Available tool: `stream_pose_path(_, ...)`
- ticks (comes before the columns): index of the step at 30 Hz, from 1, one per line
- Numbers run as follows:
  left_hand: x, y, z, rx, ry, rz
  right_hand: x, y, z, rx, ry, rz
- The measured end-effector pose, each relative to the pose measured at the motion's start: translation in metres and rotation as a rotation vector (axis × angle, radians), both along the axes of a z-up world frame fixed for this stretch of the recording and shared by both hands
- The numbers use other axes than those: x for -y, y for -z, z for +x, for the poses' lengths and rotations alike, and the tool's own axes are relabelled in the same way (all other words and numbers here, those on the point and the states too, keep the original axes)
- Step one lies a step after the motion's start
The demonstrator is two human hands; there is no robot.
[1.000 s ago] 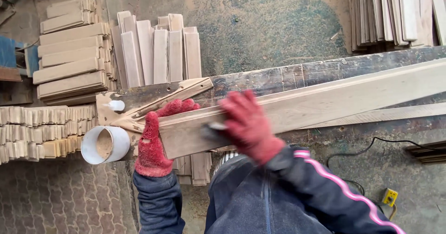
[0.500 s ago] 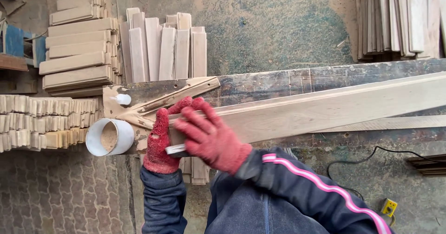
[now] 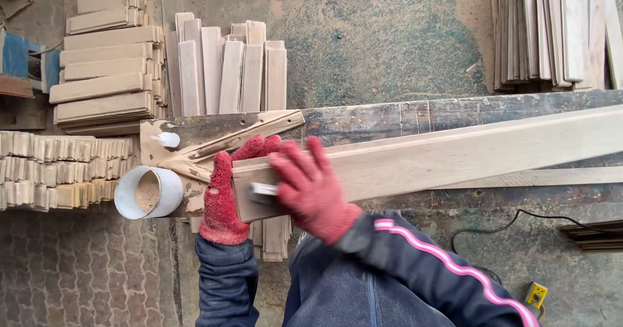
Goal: Sanding a long piece of wood using an angle grinder and then finishing by hand with sandpaper.
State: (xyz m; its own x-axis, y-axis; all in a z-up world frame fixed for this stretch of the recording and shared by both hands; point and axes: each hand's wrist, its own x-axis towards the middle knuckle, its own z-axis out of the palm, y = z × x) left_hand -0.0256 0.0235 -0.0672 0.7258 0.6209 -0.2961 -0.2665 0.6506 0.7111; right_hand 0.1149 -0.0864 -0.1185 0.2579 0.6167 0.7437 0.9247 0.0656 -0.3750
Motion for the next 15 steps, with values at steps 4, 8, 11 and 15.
stream_pose_path(4, -0.001, 0.004, -0.004, -0.020, -0.024, 0.017, 0.005, -0.009, 0.034, 0.019, 0.070, -0.020)
stream_pose_path(8, 0.002, 0.008, -0.008, 0.004, -0.066, 0.035, 0.083, 0.016, 0.114, -0.039, 0.304, -0.168)
stream_pose_path(11, 0.006, 0.011, -0.013, 0.010, -0.098, 0.045, 0.084, 0.020, 0.116, -0.084, 0.255, -0.222)
stream_pose_path(15, 0.005, 0.012, -0.013, 0.015, -0.119, 0.075, 0.000, -0.012, 0.047, 0.075, -0.048, -0.297)
